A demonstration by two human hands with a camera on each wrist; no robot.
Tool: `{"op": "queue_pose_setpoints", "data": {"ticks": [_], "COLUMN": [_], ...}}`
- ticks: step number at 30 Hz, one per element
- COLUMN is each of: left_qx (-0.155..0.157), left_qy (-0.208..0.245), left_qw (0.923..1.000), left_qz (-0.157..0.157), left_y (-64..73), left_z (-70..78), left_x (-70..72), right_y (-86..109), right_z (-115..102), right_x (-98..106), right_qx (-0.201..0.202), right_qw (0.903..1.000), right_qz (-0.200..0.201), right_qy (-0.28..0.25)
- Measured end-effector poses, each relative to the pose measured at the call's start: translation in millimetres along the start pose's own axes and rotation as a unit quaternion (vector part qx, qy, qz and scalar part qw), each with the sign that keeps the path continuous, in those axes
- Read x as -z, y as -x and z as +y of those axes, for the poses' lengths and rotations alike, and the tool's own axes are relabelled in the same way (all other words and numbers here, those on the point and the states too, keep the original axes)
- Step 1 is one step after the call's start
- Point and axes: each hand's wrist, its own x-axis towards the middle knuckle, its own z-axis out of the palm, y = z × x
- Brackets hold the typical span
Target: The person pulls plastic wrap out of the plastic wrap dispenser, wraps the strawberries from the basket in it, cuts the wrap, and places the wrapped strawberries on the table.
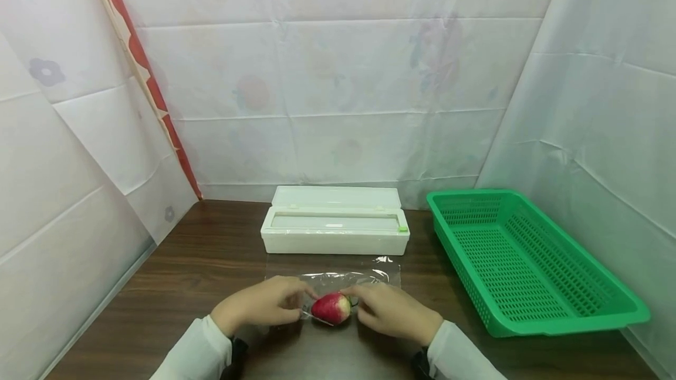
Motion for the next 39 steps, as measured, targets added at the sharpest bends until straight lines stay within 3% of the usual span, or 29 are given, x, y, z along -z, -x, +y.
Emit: {"op": "queue_pose_setpoints", "data": {"ticks": [5,12,18,22,33,39], "left_qx": [0.016,0.026,0.024,0.005,0.007,0.018], "left_qy": [-0.071,-0.188,-0.230,-0.229,-0.184,-0.114], "left_qw": [0.9967,0.9811,0.9712,0.9708,0.9820,0.9927], "left_qz": [0.037,0.038,0.057,0.071,0.044,0.036], "left_y": [-7.4,-20.7,-23.2,-21.5,-21.7,-22.8], "left_z": [12.5,25.8,28.5,27.1,19.7,13.4], "left_x": [-8.0,-23.6,-25.1,-21.3,-18.9,-18.9], "right_y": [-2.2,-3.8,-3.6,-3.8,3.4,4.8], "right_z": [-1,-5,-5,-5,0,2], "right_x": [0,1,1,1,6,10], "right_qx": [-0.016,-0.023,-0.022,-0.024,-0.029,-0.028], "right_qw": [0.9998,0.9993,0.9994,0.9992,0.9953,0.9963], "right_qz": [-0.009,-0.020,-0.017,-0.020,-0.029,-0.012], "right_qy": [-0.001,-0.021,-0.020,-0.025,-0.088,-0.081]}}
